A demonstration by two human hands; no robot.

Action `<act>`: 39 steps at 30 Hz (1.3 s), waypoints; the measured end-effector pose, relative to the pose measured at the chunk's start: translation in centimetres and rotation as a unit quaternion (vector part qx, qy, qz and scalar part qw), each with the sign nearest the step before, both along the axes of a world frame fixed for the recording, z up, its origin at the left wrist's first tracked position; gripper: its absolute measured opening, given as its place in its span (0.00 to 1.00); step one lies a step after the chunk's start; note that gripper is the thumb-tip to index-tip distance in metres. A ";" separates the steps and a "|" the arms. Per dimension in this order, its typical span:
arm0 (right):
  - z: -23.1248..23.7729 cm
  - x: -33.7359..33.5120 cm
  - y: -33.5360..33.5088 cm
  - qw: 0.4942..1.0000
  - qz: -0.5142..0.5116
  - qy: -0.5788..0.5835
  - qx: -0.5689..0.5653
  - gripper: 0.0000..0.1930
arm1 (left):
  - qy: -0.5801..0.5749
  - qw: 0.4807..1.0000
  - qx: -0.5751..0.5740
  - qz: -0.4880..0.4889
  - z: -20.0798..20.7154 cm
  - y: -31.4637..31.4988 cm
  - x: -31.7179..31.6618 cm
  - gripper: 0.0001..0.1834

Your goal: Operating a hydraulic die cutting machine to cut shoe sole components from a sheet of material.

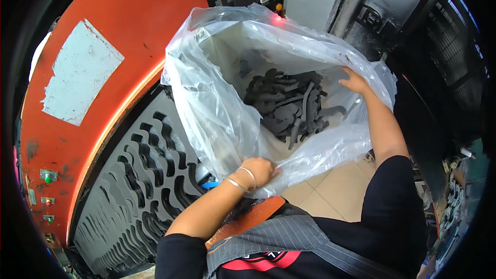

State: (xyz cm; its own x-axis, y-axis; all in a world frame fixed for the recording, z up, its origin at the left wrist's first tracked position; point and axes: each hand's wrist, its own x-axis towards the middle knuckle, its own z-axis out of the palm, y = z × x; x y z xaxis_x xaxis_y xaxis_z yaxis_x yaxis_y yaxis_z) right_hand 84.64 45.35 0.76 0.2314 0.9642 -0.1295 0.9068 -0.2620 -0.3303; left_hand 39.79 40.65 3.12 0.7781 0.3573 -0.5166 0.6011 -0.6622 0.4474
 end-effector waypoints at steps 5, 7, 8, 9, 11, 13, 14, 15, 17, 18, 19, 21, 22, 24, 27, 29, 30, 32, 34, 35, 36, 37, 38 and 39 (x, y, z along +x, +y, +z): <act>-2.8 2.3 -1.8 0.986 -0.117 -0.056 0.101 0.40 | -0.278 0.949 -0.140 -0.055 9.1 -4.4 -3.2 0.29; -1.3 1.8 -1.2 0.988 -0.121 -0.080 0.060 0.43 | -0.313 0.935 -0.115 -0.120 12.6 -7.2 -4.2 0.31; 2.5 -3.4 0.0 0.993 -0.104 -0.048 -0.013 0.39 | -0.304 0.944 -0.100 -0.077 12.8 -7.5 -5.1 0.31; 5.1 -5.5 -0.5 0.984 -0.066 -0.131 -0.096 0.34 | -0.311 0.936 -0.148 -0.070 13.4 -7.6 -5.7 0.30; 10.0 -11.8 -2.4 0.981 0.075 -0.096 -0.150 0.27 | -0.320 0.927 -0.188 -0.043 14.7 -8.8 -7.9 0.29; 14.6 -18.9 -2.8 0.973 0.172 0.092 -0.125 0.19 | -0.233 0.958 -0.163 -0.026 15.1 -9.2 -10.2 0.26; 16.5 -23.0 -3.0 0.967 0.191 0.167 -0.037 0.16 | -0.232 0.960 -0.156 -0.014 14.2 -9.7 -12.0 0.26; 18.3 -27.3 -3.1 0.946 0.209 0.242 0.049 0.13 | -0.268 0.956 -0.115 0.017 12.5 -10.3 -13.9 0.24; 22.8 -36.6 -3.7 0.901 0.349 0.176 0.186 0.11 | -0.296 0.948 -0.091 0.079 12.5 -10.9 -18.5 0.22; 24.0 -40.3 -3.9 0.860 0.424 0.176 0.220 0.11 | -0.357 0.926 -0.030 0.118 12.6 -10.5 -21.2 0.20; 24.3 -43.8 -4.0 0.837 0.460 0.218 0.200 0.11 | -0.414 0.896 0.030 0.156 12.5 -10.1 -24.0 0.18; 23.3 -50.3 -3.6 0.789 0.545 0.215 0.187 0.13 | -0.413 0.824 0.171 0.347 11.8 -7.9 -29.5 0.11; 21.6 -53.7 -3.1 0.791 0.548 0.213 0.170 0.14 | -0.372 0.788 0.268 0.410 10.9 -6.7 -33.0 0.10; 17.4 -59.9 -1.9 0.817 0.530 0.188 0.130 0.18 | -0.260 0.708 0.385 0.532 8.2 -4.8 -40.1 0.13; 9.6 -66.7 1.2 0.906 0.413 0.091 0.027 0.21 | -0.057 0.639 0.470 0.606 3.1 -4.4 -46.2 0.19; 8.9 -70.0 1.0 0.949 0.304 0.031 -0.075 0.26 | -0.015 0.634 0.452 0.626 1.1 -5.2 -48.4 0.22; 8.7 -71.1 1.0 0.960 0.265 0.021 -0.083 0.30 | -0.013 0.636 0.478 0.605 -0.1 -5.2 -49.1 0.23; 7.6 -72.5 1.3 0.976 0.208 0.003 -0.068 0.33 | -0.024 0.642 0.479 0.598 0.2 -4.9 -49.3 0.22; 7.0 -73.2 1.2 0.987 0.152 -0.017 -0.048 0.37 | -0.048 0.658 0.483 0.576 0.1 -4.5 -49.8 0.23; 6.9 -73.3 1.1 0.986 0.150 0.017 -0.077 0.39 | -0.065 0.670 0.492 0.552 0.0 -4.4 -50.1 0.23; 6.8 -73.2 1.1 0.982 0.148 0.051 -0.105 0.41 | -0.070 0.670 0.489 0.554 -0.1 -4.3 -50.2 0.23; 5.7 -72.6 0.9 0.978 0.148 0.120 -0.087 0.44 | -0.055 0.681 0.467 0.561 -0.3 -4.3 -50.0 0.24; 5.3 -72.3 0.7 0.978 0.149 0.115 -0.087 0.44 | -0.037 0.691 0.446 0.568 -0.4 -4.5 -50.1 0.24; 4.9 -72.0 0.6 0.968 0.135 0.194 -0.079 0.45 | -0.047 0.693 0.444 0.566 -0.7 -4.4 -50.3 0.23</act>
